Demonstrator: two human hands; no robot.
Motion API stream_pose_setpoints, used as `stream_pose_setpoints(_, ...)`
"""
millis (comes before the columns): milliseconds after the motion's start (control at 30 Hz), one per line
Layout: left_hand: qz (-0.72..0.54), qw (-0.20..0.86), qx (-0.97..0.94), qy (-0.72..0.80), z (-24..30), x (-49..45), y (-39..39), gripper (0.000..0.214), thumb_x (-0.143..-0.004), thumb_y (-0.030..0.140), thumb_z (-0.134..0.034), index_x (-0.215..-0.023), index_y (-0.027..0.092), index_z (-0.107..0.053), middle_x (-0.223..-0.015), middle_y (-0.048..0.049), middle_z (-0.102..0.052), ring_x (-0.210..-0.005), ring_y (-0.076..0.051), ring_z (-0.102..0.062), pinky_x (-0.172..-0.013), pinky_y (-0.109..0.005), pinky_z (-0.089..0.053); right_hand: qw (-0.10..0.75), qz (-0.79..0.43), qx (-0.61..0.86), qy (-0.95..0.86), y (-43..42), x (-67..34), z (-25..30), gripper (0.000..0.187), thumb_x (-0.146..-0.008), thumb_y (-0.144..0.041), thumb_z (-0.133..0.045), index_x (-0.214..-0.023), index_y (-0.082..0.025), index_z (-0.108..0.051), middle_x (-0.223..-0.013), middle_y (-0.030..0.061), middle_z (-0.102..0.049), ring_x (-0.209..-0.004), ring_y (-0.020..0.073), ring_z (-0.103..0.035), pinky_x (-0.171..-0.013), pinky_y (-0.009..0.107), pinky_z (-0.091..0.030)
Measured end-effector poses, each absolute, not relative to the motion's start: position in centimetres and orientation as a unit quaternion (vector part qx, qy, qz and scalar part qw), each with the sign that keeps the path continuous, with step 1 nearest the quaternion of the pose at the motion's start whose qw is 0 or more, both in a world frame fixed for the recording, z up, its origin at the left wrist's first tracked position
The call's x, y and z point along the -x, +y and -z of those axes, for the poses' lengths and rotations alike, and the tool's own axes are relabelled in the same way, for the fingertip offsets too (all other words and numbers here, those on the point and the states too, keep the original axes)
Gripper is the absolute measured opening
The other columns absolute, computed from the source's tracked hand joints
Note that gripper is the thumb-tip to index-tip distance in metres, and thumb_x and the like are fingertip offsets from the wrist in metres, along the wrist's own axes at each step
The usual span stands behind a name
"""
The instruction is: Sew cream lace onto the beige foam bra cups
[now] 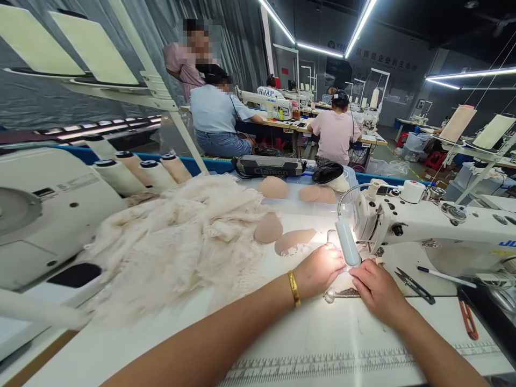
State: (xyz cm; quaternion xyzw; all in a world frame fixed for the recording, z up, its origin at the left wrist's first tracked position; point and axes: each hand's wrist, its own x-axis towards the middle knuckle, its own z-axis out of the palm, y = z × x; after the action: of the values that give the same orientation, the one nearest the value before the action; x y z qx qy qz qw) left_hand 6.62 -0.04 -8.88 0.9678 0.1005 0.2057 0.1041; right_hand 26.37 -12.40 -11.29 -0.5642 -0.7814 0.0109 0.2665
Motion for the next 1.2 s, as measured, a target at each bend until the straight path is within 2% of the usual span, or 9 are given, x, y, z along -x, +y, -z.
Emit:
stream_pose_setpoints(400,-0.162,0.104,-0.957,0.217,8.7,-7.5,-0.2,0.019,-0.096,0.021,-0.053,-0.085,0.017,-0.069,-0.103,-0.0122,-0.068,-0.107,-0.032,-0.057,-0.095,-0.047,-0.046,0.272,-0.012,0.568,-0.777,-12.3,-26.6,11.6,0.023,-0.102,-0.018,-0.046,-0.111,-0.024,-0.066,-0.089,0.0049,-0.061,-0.078,0.0212,-0.055,-0.070,0.034,-0.048)
stream_pose_setpoints(600,-0.167,0.149,-0.926,0.303,8.1,-7.7,0.3,0.010,-0.087,0.018,-0.056,-0.089,0.017,-0.065,-0.100,-0.0131,-0.067,-0.096,-0.030,-0.060,-0.086,-0.044,-0.048,0.305,-0.009,0.558,-0.772,-12.6,-26.5,11.1,0.024,-0.103,-0.020,-0.044,-0.103,-0.024,-0.068,-0.087,0.0050,-0.062,-0.078,0.0216,-0.057,-0.071,0.035,-0.050)
stream_pose_setpoints(700,-0.165,0.197,-0.908,0.331,7.3,-7.0,0.0,0.010,-0.076,0.013,-0.058,-0.083,0.019,-0.061,-0.083,-0.0071,-0.065,-0.081,-0.024,-0.061,-0.073,-0.036,-0.048,0.347,-0.104,0.566,-0.740,-13.5,-25.2,10.3,0.019,-0.103,-0.029,-0.049,-0.110,-0.025,-0.066,-0.096,0.0061,-0.065,-0.087,0.0224,-0.060,-0.075,0.036,-0.052)
stream_pose_setpoints(767,-0.166,0.225,-0.898,0.340,6.4,-6.2,-1.2,0.004,-0.077,0.017,-0.058,-0.074,0.020,-0.056,-0.075,-0.0033,-0.061,-0.074,-0.022,-0.059,-0.064,-0.032,-0.044,0.395,-0.217,0.575,-0.683,-14.2,-23.6,9.8,0.032,-0.101,-0.039,-0.057,-0.129,-0.026,-0.057,-0.110,0.0077,-0.065,-0.096,0.0226,-0.063,-0.079,0.036,-0.054)
stream_pose_setpoints(867,-0.192,0.332,-0.859,0.340,4.9,-4.5,-3.5,0.020,-0.084,0.032,-0.057,-0.070,0.020,-0.048,-0.071,0.0008,-0.055,-0.068,-0.017,-0.056,-0.058,-0.027,-0.041,0.451,-0.362,0.558,-0.595,-15.0,-20.8,9.0,0.061,-0.094,-0.048,-0.065,-0.145,-0.026,-0.041,-0.106,0.0052,-0.066,-0.093,0.0216,-0.065,-0.080,0.036,-0.056)
stream_pose_setpoints(933,-0.215,0.472,-0.792,0.322,4.0,-3.2,-4.7,0.028,-0.085,0.043,-0.062,-0.077,0.019,-0.050,-0.076,0.0019,-0.055,-0.072,-0.016,-0.056,-0.061,-0.026,-0.042,0.470,-0.409,0.541,-0.565,-15.3,-19.4,8.2,0.058,-0.092,-0.048,-0.066,-0.142,-0.027,-0.043,-0.092,0.0004,-0.063,-0.085,0.0203,-0.063,-0.077,0.035,-0.055)
stream_pose_setpoints(1033,-0.183,0.666,-0.673,0.265,3.2,-1.3,-5.2,0.050,-0.070,0.051,-0.082,-0.098,0.017,-0.059,-0.092,-0.0006,-0.063,-0.083,-0.018,-0.059,-0.071,-0.027,-0.045,0.512,-0.441,0.509,-0.533,-15.5,-18.9,6.9,0.045,-0.091,-0.049,-0.066,-0.129,-0.029,-0.052,-0.089,-0.0009,-0.063,-0.085,0.0199,-0.062,-0.077,0.033,-0.053)
stream_pose_setpoints(1100,-0.123,0.738,-0.622,0.230,3.2,-0.4,-5.2,0.061,-0.061,0.047,-0.091,-0.106,0.017,-0.063,-0.097,-0.0015,-0.066,-0.086,-0.018,-0.060,-0.075,-0.028,-0.046,0.544,-0.467,0.477,-0.508,-15.4,-19.3,6.2,0.041,-0.089,-0.050,-0.069,-0.120,-0.028,-0.056,-0.094,0.0005,-0.066,-0.087,0.0198,-0.062,-0.078,0.032,-0.052)
stream_pose_setpoints(1200,-0.089,0.777,-0.580,0.225,4.0,0.1,-5.3,0.050,-0.062,0.044,-0.093,-0.098,0.016,-0.072,-0.089,-0.0005,-0.069,-0.081,-0.016,-0.059,-0.076,-0.028,-0.044,0.575,-0.511,0.445,-0.459,-15.6,-19.7,5.8,0.042,-0.086,-0.050,-0.074,-0.118,-0.027,-0.058,-0.099,0.0029,-0.070,-0.088,0.0206,-0.065,-0.079,0.033,-0.052)
